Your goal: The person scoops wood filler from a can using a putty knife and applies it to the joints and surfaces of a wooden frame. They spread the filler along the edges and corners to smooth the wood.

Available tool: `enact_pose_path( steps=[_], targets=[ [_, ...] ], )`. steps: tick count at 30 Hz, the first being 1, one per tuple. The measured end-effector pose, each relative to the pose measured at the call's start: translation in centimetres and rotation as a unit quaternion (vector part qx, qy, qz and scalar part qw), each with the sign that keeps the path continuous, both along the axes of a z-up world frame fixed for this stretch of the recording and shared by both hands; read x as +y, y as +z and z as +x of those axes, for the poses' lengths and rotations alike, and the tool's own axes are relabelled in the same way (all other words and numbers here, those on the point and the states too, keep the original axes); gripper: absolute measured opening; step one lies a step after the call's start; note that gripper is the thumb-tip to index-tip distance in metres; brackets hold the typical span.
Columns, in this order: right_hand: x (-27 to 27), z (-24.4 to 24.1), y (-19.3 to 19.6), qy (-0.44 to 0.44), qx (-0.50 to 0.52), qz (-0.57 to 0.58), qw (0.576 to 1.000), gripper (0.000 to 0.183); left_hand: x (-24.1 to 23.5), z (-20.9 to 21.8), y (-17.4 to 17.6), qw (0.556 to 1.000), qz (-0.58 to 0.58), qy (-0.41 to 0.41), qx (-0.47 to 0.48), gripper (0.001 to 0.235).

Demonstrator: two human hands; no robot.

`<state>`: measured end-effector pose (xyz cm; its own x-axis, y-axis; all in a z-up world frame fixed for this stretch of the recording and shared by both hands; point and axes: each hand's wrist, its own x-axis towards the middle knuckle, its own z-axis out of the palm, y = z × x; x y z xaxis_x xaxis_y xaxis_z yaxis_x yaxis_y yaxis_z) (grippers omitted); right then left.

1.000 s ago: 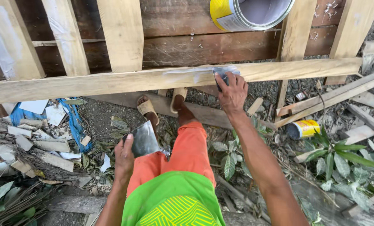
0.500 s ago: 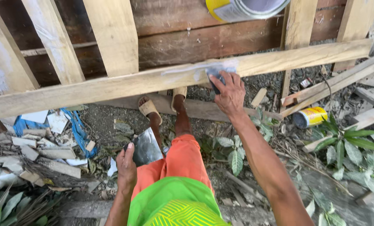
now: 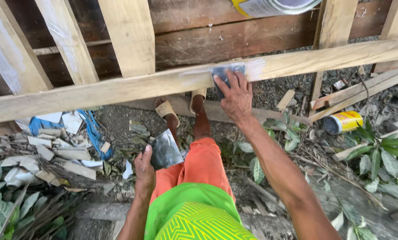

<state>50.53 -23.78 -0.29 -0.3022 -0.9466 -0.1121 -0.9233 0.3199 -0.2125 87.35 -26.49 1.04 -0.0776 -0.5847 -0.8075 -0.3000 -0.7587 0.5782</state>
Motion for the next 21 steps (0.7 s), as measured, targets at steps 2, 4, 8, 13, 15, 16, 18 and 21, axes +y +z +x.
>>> enact_pose_path(
  steps=[2, 4, 8, 13, 15, 16, 18, 21],
  targets=[
    [-1.0, -0.1, -0.1, 0.005, -0.011, 0.001, 1.000, 0.072, -0.2, -0.9, 0.2, 0.997, 0.012, 0.042, 0.062, 0.040],
    [-0.6, 0.4, 0.2, -0.008, -0.040, 0.011, 0.999, 0.074, 0.0, -1.3, 0.1, 0.994, 0.034, 0.059, 0.081, 0.038],
    [-0.9, 2.2, -1.0, -0.014, -0.022, 0.027, 0.999, 0.074, 0.5, -0.8, -1.2, 0.993, 0.019, 0.070, 0.090, 0.040],
    [-1.3, 3.2, -1.1, -0.014, -0.048, 0.042, 0.998, 0.073, -0.2, -1.4, -0.2, 0.994, 0.034, 0.070, 0.075, 0.038],
    [-2.2, 3.7, -1.9, -0.016, -0.039, 0.024, 0.999, 0.072, 0.0, -1.4, 0.2, 0.994, 0.036, 0.067, 0.075, 0.038],
    [-2.1, 4.2, -2.0, -0.017, -0.037, 0.020, 0.999, 0.072, 0.1, -1.4, 0.0, 0.994, 0.036, 0.070, 0.079, 0.039],
    [-1.4, 5.2, -1.3, -0.007, -0.053, 0.036, 0.998, 0.075, 0.5, -0.5, 0.1, 0.997, 0.022, 0.049, 0.056, 0.041],
    [-2.4, 5.5, -1.1, -0.019, -0.053, 0.028, 0.998, 0.073, 0.2, -0.6, -1.0, 1.000, -0.029, 0.000, 0.009, 0.048]
  ],
)
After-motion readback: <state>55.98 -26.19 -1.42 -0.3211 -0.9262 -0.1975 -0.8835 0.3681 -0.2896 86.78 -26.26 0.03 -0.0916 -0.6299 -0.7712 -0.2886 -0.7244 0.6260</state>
